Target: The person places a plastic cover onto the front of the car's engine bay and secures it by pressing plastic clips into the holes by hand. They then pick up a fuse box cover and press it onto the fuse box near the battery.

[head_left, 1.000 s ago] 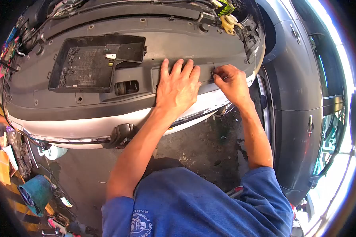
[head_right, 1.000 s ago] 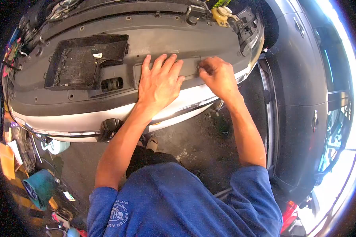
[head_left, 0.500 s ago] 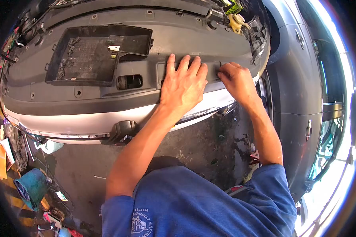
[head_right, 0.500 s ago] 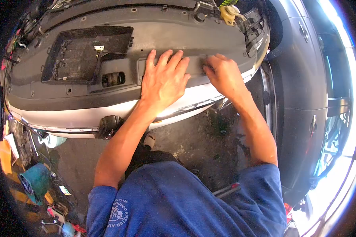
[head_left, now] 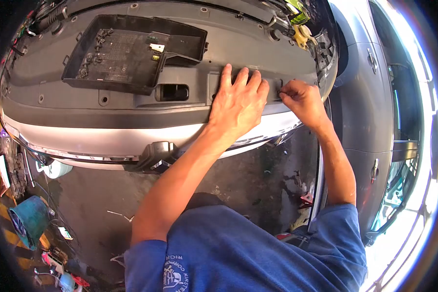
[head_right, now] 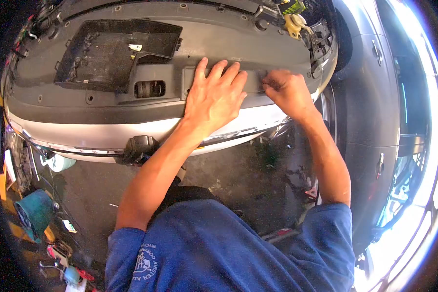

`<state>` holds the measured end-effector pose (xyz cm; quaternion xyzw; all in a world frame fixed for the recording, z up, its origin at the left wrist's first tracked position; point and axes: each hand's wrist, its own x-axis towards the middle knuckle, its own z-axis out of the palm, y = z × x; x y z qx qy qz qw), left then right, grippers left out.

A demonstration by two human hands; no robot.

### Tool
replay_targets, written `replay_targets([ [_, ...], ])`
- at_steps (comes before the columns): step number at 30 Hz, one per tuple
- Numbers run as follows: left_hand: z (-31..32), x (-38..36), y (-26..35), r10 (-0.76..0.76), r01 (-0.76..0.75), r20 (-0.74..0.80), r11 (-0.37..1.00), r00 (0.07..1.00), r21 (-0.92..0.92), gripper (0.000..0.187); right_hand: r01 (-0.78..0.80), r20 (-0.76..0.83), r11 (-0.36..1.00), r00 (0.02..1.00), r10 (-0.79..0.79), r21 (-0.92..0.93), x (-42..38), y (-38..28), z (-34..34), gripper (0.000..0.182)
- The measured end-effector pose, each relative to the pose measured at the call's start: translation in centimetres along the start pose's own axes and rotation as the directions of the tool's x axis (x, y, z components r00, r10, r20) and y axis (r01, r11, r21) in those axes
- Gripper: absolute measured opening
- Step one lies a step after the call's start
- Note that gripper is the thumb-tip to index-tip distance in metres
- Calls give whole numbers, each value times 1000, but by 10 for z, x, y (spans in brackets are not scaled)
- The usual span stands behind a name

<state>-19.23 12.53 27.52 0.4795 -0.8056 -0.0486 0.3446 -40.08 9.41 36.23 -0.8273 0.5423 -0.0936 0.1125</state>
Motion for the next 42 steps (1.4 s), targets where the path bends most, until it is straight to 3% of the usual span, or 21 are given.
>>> replay_targets([
  [7, 1, 0, -1, 11, -11, 7, 1000, 1000, 29, 45, -78, 144, 991, 988, 62, 108, 9, 6, -5, 8],
  [13, 2, 1, -1, 9, -9, 9, 999, 1000, 39, 46, -128, 103, 991, 987, 123, 46, 10, -4, 1, 8],
  [16, 1, 0, 1, 6, -7, 24, 1000, 1000, 27, 44, -143, 128, 987, 980, 152, -78, 15, -9, -1, 8],
  [19, -4, 2, 0, -1, 1, 47, 1000, 999, 7, 43, -41, 155, 993, 986, 58, -110, 15, -7, -5, 4],
  [22, -6, 1, 0, -7, 8, 43, 1000, 999, -7, 42, -133, 355, 987, 930, 92, 91, 24, 4, -20, 9],
  [26, -2, 1, 0, 11, -12, 6, 1000, 1000, 11, 39, -344, 472, 925, 850, 235, 160, 43, 3, -23, 12],
  [30, 0, -1, -2, 28, -27, -25, 999, 999, 26, 35, -300, 488, 951, 842, 228, 74, 47, 10, -24, 25],
  [36, -8, 0, -1, -9, 12, 50, 998, 999, -64, 38, -446, 534, 894, 765, 359, 37, 43, 8, -25, 38],
  [39, -12, 1, 1, -14, 19, 72, 997, 997, -68, 42, -464, 511, 878, 786, 347, 117, 35, 16, -24, 42],
  [42, -9, -1, 2, 4, -4, -32, 1000, 999, 7, 48, -469, 562, 845, 784, 265, 256, 34, 29, -25, 44],
])
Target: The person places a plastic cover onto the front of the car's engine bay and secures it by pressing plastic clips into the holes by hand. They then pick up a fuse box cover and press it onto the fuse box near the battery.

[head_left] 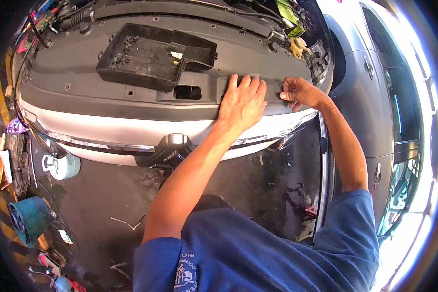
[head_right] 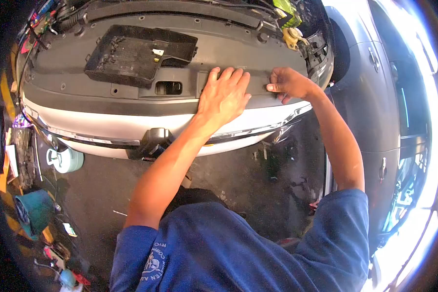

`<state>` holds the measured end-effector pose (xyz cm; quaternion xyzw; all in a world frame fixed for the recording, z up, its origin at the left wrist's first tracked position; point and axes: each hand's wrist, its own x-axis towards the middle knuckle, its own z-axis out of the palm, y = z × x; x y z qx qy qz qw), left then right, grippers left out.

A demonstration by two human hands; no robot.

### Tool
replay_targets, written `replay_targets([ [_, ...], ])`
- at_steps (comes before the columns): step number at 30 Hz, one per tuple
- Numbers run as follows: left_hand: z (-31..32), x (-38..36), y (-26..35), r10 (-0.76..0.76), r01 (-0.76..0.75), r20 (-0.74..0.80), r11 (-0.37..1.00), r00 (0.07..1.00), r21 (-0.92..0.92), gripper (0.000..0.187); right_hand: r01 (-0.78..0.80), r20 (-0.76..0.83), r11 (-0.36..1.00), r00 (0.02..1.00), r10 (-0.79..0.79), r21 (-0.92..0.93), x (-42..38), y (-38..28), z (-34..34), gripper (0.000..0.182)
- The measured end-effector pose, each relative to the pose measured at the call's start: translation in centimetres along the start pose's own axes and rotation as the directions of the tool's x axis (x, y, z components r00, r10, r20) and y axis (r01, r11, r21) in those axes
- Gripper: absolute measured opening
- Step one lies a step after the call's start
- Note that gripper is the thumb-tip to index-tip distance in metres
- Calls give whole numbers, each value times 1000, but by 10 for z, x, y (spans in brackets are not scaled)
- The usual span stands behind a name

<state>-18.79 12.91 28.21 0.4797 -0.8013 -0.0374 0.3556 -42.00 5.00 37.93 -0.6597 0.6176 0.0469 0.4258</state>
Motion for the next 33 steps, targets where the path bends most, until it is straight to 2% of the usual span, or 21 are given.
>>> replay_targets([
  [4, 5, 1, 2, -4, 4, 5, 1000, 1000, -1, 52, -34, 18, 999, 999, 35, -41, 1, -2, -3, 40],
  [7, 5, -1, -1, -3, 3, 17, 1000, 1000, 13, 52, -113, 81, 994, 990, 112, 10, 7, -8, -9, 41],
  [10, 6, -1, 0, -12, 11, 25, 1000, 1000, 15, 52, -163, 93, 985, 981, 168, -60, 15, -12, -15, 42],
  [14, 10, 1, -2, -16, 15, 17, 999, 1000, 52, 51, -135, 14, 957, 990, 143, -258, 14, -27, -3, 38],
  [19, 9, 3, -2, -15, 6, 91, 996, 996, 89, 54, -107, 26, 938, 992, 123, -330, 20, -28, -4, 35],
  [24, 7, 3, 2, 2, -10, 62, 991, 998, 135, 58, -138, 27, 963, 989, 148, -231, 15, -30, -6, 36],
  [27, 2, 4, 3, 25, -37, 84, 990, 996, 138, 56, 139, -92, 897, 977, -195, -420, 14, -65, 3, 39],
  [28, 2, 6, 3, 19, -35, 118, 990, 993, 133, 55, 191, -219, 839, 914, -342, -510, 10, -86, 14, 36],
  [30, -1, 7, 6, 4, -25, 197, 994, 980, 106, 54, 307, -238, 798, 845, -480, -518, 2, -144, 33, 29],
  [32, 1, 5, 5, 29, -50, 159, 991, 987, 128, 54, 509, -210, 712, 722, -659, -483, 13, -184, 54, 29],
  [33, 3, 5, 4, 43, -61, 138, 989, 989, 133, 55, 553, -172, 670, 694, -700, -495, 18, -207, 65, 34],
])
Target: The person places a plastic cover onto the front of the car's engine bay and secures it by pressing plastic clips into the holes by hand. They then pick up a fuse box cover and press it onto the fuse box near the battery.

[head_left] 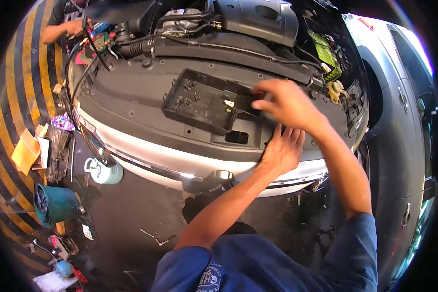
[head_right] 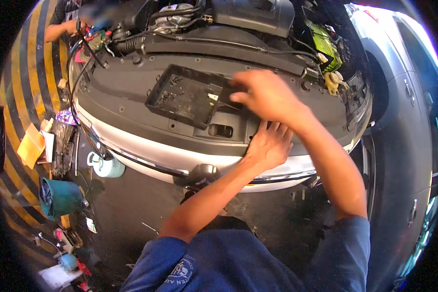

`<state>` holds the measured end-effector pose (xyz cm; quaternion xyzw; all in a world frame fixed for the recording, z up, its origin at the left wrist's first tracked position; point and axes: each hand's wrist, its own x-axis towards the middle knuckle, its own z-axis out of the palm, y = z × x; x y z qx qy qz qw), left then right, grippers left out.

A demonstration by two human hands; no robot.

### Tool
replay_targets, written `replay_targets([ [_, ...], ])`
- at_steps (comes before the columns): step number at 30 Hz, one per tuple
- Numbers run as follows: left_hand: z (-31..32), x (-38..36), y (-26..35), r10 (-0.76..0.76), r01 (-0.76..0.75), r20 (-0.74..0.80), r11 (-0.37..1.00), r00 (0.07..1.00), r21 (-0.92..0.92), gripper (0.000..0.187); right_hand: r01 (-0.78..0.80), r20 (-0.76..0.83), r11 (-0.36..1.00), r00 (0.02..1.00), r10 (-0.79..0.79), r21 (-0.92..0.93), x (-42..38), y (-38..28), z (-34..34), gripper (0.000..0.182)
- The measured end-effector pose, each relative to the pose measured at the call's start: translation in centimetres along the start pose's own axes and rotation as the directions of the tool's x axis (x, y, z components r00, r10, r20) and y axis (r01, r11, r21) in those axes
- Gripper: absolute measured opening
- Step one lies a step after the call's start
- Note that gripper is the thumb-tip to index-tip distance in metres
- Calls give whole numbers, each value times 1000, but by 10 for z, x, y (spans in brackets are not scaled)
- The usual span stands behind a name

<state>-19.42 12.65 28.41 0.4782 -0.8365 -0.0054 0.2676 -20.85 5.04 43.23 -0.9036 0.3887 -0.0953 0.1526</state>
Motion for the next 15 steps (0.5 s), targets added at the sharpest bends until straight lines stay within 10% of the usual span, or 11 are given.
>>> replay_targets([
  [2, 6, -1, -2, 66, -72, 108, 996, 992, 47, 55, 202, -22, 979, 979, -202, -11, 36, -14, 26, 40],
  [5, 23, -1, -6, -93, -30, -142, 728, 985, -685, 35, 198, 54, 980, 979, -197, -11, 77, -42, 57, 45],
  [15, 58, -24, -6, 165, -287, -300, 858, 940, -427, 65, 75, 86, 997, 993, -78, 33, 120, -75, 96, 39],
])
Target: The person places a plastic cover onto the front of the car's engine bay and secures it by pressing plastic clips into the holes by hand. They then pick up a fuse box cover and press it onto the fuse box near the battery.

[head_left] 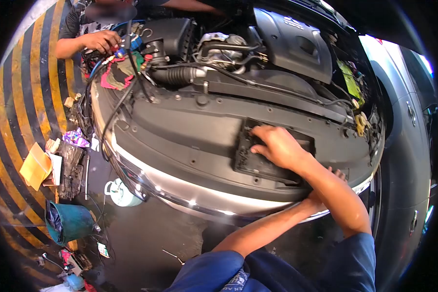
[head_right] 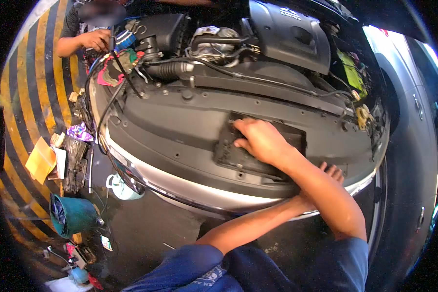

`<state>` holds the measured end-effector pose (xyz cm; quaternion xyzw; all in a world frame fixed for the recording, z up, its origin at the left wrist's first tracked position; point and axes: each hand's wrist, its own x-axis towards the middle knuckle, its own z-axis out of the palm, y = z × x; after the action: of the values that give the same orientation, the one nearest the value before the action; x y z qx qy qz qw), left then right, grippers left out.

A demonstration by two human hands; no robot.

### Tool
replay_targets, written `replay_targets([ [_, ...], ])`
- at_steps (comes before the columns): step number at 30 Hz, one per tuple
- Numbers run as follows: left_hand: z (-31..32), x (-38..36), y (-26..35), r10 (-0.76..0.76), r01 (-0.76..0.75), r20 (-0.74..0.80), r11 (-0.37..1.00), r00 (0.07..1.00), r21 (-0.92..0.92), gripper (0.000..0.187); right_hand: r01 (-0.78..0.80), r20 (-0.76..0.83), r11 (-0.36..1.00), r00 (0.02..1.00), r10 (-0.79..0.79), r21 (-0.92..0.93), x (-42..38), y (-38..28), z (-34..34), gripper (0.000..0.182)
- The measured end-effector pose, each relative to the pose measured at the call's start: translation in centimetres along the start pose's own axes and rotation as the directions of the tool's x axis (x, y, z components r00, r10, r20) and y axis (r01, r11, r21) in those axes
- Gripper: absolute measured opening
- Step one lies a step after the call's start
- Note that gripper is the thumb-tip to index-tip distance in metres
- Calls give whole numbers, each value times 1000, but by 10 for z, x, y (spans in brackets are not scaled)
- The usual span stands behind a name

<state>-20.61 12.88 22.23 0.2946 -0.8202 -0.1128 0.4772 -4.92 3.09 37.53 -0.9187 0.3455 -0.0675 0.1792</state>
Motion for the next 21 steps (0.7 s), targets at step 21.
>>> replay_targets([
  [21, -171, -43, -22, 1, -38, -144, 966, 990, -256, 43, -277, -387, 756, 725, 570, 593, -81, -21, -38, 18],
])
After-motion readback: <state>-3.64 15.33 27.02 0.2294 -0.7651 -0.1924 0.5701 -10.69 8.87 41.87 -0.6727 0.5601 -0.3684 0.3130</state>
